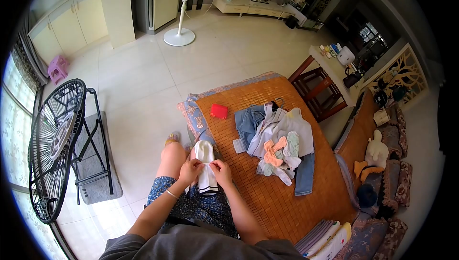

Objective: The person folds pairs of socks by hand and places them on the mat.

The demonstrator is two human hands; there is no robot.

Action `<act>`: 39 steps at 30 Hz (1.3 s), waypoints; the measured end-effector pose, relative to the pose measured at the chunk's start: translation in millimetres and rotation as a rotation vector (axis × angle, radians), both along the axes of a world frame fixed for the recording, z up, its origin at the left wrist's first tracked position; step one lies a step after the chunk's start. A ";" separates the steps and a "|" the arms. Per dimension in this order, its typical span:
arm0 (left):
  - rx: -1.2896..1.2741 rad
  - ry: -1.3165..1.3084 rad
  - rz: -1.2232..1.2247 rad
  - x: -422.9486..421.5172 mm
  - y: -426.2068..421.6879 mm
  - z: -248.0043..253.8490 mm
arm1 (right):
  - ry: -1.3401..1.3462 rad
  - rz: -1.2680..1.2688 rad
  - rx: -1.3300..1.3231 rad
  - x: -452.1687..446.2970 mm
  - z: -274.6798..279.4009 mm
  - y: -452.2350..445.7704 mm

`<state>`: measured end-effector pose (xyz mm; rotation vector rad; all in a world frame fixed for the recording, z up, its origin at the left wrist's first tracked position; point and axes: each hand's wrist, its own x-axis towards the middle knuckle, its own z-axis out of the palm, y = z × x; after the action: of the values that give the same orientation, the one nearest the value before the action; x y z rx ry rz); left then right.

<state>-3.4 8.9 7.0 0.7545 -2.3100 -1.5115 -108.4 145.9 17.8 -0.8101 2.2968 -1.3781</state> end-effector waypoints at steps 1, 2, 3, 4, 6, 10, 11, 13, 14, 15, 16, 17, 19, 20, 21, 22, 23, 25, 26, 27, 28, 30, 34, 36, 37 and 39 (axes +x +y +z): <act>0.000 0.000 0.000 0.3 0.2 0.1 | -0.015 0.013 -0.022 -0.6 -0.9 -0.4; -0.004 0.009 0.019 1.2 0.7 0.1 | -0.014 0.013 -0.022 -1.7 -1.7 -0.6; -0.007 0.019 0.037 1.8 0.9 0.6 | -0.021 0.017 -0.018 -3.0 -2.4 -0.9; -0.007 0.018 0.038 2.0 0.5 1.1 | -0.028 0.021 -0.015 -3.5 -3.3 -0.8; -0.006 -0.019 0.022 2.2 -0.4 1.0 | -0.040 -0.011 0.015 -2.2 -2.5 -2.0; -0.014 -0.071 0.074 -0.6 3.7 -13.2 | 0.020 -0.119 0.020 4.3 -14.3 -5.4; -0.009 -0.103 0.093 -0.4 5.1 -23.1 | 0.008 -0.149 0.028 6.5 -22.7 -2.9; -0.014 -0.076 0.145 0.0 4.8 -33.7 | -0.022 -0.192 0.053 8.1 -28.1 -0.3; -0.023 -0.076 0.171 1.1 4.8 -37.8 | 0.018 -0.240 0.109 9.1 -31.0 2.2; 0.081 -0.054 0.180 -4.2 0.9 -43.4 | -0.109 -0.259 0.069 5.6 -33.2 0.9; 0.173 -0.014 0.193 -9.5 -4.9 -48.1 | -0.222 -0.280 0.014 -2.4 -35.9 -3.3; 0.184 -0.040 0.194 -3.1 -3.0 -50.9 | -0.271 -0.286 -0.013 -6.2 -40.3 -0.7; 0.193 0.157 0.265 0.9 -1.9 -55.1 | -0.392 -0.357 -0.058 -10.1 -40.1 5.5; 0.198 0.147 0.266 6.4 -1.6 -55.7 | -0.574 -0.406 -0.173 -8.5 -37.6 14.0; 0.299 0.076 0.284 8.9 -6.2 -58.6 | -0.607 -0.404 -0.151 -11.1 -30.0 17.9; 0.403 -0.002 0.302 13.8 -7.2 -60.6 | -0.645 -0.403 -0.126 -9.1 -22.5 20.7; 0.403 -0.004 0.303 14.3 -6.7 -63.2 | -0.647 -0.403 -0.125 -8.1 -16.8 18.3; 0.504 -0.075 0.277 12.3 -4.6 -56.4 | -0.517 -0.259 -0.109 -10.1 -16.7 15.7; 0.503 -0.075 0.276 10.5 -2.4 -52.8 | -0.517 -0.260 -0.110 -11.7 -16.4 14.2; 0.457 -0.065 0.243 8.5 0.5 -46.4 | -0.468 -0.208 0.021 -14.1 -18.5 13.3; 0.410 -0.055 0.211 7.5 2.5 -39.8 | -0.418 -0.155 0.152 -15.5 -20.5 12.8; 0.451 -0.061 0.200 7.7 2.9 -30.6 | -0.388 -0.202 0.168 -13.0 -24.1 8.5; 0.672 0.008 0.206 7.9 1.4 -27.2 | -0.350 -0.125 0.095 -14.1 -32.3 9.7; 0.731 0.007 0.225 7.4 2.0 -27.8 | -0.356 -0.110 0.082 -14.3 -38.1 9.7; 0.791 0.005 0.244 7.5 2.7 -28.0 | -0.322 -0.140 0.113 -12.7 -40.3 8.8; 0.787 0.011 0.248 6.2 2.7 -28.8 | -0.285 -0.170 0.144 -11.5 -39.0 7.1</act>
<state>2.8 11.6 -21.8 1.1445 -1.4821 -2.2806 -119.8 153.0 -21.2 -0.3559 2.2464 -1.2838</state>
